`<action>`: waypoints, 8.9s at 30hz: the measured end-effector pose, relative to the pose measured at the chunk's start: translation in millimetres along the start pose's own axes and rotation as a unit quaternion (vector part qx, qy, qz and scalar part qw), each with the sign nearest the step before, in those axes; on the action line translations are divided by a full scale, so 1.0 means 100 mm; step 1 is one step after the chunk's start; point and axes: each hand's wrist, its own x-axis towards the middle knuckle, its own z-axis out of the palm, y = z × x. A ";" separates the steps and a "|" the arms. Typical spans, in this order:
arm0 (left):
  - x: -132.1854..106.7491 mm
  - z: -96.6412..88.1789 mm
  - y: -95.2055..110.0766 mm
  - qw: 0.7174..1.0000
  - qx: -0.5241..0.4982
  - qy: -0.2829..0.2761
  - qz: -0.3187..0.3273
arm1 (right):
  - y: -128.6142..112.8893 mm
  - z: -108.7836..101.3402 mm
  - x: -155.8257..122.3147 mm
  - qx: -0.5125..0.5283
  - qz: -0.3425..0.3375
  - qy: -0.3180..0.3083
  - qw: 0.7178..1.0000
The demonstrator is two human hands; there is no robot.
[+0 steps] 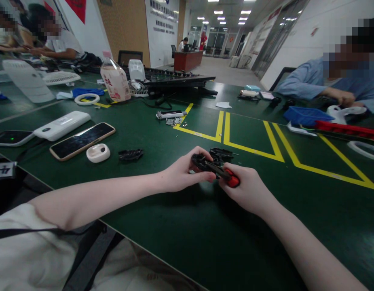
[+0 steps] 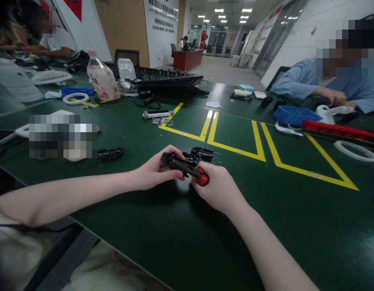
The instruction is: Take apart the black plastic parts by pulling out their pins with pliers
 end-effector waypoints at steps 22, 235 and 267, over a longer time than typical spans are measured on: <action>0.01 0.00 0.05 1.000 -0.006 0.008 0.000 | 0.02 0.09 -0.03 -0.032 -0.012 0.052 0.998; 0.03 0.02 0.05 0.997 -0.057 0.000 -0.061 | 0.04 0.15 -0.01 -0.213 -0.053 0.141 0.965; 0.04 0.05 0.07 0.994 -0.040 0.044 -0.092 | 0.05 0.12 -0.02 0.148 -0.031 0.133 0.979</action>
